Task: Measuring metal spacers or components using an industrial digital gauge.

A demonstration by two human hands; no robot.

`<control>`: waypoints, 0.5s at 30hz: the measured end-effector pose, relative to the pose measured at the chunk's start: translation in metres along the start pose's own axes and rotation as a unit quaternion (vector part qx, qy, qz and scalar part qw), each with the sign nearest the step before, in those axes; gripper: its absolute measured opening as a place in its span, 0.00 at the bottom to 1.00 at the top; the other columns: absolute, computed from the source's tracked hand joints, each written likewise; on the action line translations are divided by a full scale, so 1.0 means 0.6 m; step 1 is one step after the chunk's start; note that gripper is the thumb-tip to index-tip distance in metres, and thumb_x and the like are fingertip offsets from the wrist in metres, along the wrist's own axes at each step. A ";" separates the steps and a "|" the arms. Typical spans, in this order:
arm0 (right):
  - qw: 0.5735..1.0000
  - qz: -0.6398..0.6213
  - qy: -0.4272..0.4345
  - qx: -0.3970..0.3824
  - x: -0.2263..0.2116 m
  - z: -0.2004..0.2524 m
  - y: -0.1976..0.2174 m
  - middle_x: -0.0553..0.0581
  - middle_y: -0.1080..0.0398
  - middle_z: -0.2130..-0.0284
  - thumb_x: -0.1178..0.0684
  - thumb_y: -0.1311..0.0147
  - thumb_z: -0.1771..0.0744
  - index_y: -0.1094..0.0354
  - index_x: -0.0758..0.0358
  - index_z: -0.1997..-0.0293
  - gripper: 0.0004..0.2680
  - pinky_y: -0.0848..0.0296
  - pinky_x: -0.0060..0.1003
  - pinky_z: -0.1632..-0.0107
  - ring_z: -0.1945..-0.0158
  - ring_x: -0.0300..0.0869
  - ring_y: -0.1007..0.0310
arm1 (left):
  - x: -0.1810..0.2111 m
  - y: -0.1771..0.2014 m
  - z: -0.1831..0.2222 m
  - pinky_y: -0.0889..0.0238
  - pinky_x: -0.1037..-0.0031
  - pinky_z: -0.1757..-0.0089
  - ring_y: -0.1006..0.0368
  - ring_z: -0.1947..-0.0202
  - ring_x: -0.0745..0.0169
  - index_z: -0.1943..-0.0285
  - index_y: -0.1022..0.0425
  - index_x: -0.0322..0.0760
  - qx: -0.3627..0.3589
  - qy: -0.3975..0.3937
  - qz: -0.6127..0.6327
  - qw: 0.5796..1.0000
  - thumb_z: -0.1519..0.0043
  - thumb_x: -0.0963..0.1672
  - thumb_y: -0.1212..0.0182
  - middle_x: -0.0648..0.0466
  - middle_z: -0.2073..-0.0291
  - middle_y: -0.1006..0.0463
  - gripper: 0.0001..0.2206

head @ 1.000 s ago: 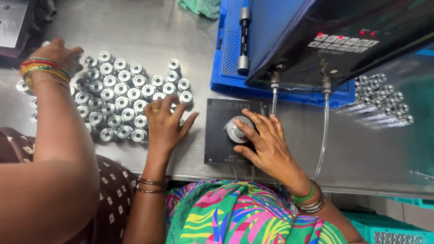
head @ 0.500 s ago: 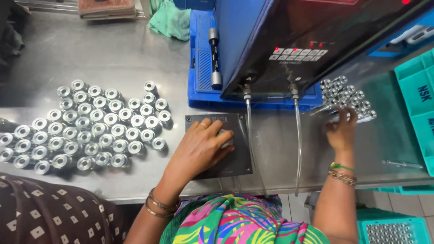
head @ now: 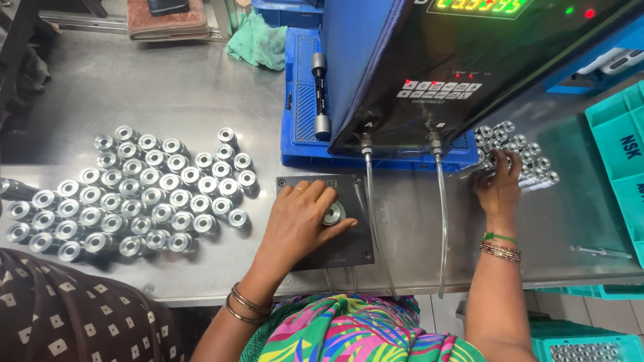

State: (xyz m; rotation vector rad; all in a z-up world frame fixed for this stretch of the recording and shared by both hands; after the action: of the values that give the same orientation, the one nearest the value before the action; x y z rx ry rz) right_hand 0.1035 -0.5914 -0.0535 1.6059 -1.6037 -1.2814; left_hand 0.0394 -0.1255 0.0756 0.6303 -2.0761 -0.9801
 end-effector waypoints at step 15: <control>0.986 -0.112 0.098 0.076 0.035 0.030 -0.051 0.65 0.53 0.24 0.66 0.42 0.34 0.43 0.63 0.25 0.26 0.22 0.41 0.41 0.25 0.62 0.42 | -0.062 0.083 0.073 0.41 0.64 0.63 0.32 0.69 0.55 0.65 0.27 0.39 0.228 0.039 -0.015 0.973 0.41 0.51 0.27 0.55 0.73 0.29 0.16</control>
State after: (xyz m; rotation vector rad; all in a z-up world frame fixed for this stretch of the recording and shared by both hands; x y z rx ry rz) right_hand 0.0983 -0.6022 -0.0933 1.9869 -1.4619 -1.0886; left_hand 0.0218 -0.0518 0.0813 0.9174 -2.2393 -0.4807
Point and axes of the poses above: each hand's wrist, its own z-axis away from the middle knuckle, its own y-axis out of the back of the hand, x = y × z, the point moved 2 cm from there along -z, towards the middle knuckle
